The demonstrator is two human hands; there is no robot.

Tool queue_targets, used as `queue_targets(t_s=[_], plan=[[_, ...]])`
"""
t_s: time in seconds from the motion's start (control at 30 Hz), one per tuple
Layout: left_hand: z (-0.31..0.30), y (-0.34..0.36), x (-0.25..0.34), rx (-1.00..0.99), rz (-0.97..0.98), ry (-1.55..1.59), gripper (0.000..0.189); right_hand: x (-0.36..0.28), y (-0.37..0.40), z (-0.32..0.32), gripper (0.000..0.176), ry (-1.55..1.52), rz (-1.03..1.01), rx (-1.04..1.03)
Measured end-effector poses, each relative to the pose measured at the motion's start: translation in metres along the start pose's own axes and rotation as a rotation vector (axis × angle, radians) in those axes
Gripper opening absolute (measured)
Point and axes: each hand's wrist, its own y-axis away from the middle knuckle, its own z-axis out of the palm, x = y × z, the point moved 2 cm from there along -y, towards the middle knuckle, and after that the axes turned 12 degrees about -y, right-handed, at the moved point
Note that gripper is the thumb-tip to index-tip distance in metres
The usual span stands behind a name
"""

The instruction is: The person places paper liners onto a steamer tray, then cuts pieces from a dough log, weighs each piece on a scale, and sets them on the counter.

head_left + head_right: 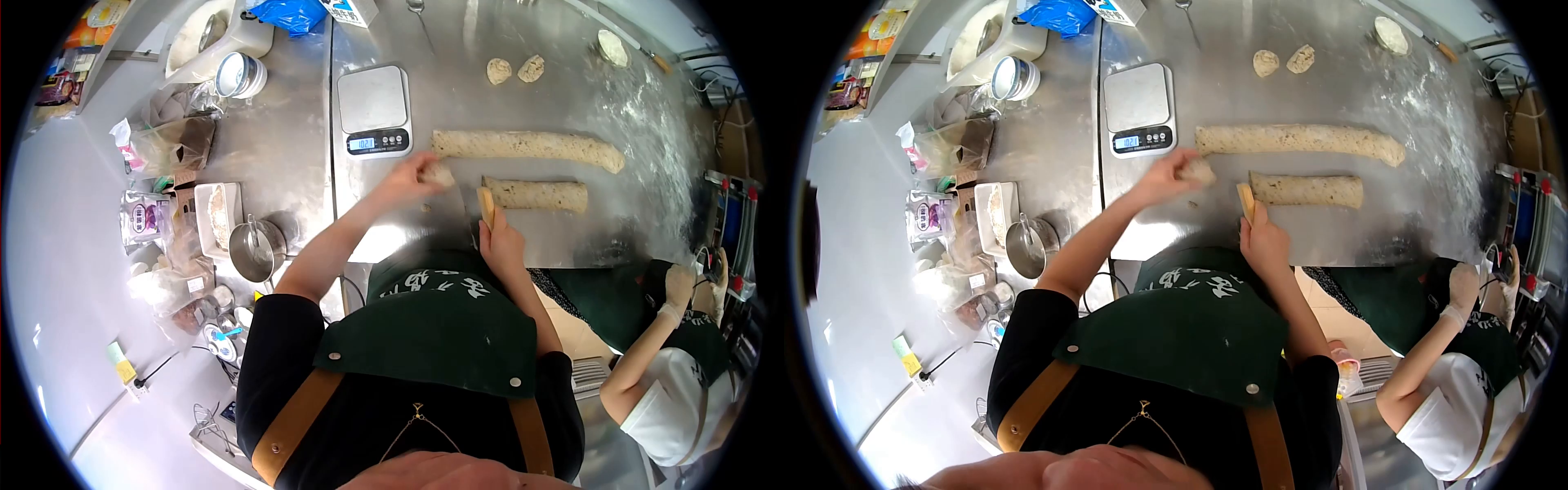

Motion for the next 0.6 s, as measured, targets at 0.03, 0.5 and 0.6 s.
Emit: queue_targets(t_s=[0.03, 0.5, 0.6], plan=[[0.020, 0.008, -0.005, -0.070, -0.066, 0.054, 0.041, -0.003, -0.001, -0.002, 0.038, -0.024, 0.012, 0.013], [0.045, 0.021, -0.013, 0.203, -0.006, -0.515, 0.042, -0.046, -0.033, 0.003, 0.037, -0.020, -0.027, -0.051], [0.046, 0.023, -0.015, 0.218, 0.006, -0.512, 0.041, -0.041, -0.038, 0.023, 0.033, 0.046, -0.062, -0.107]])
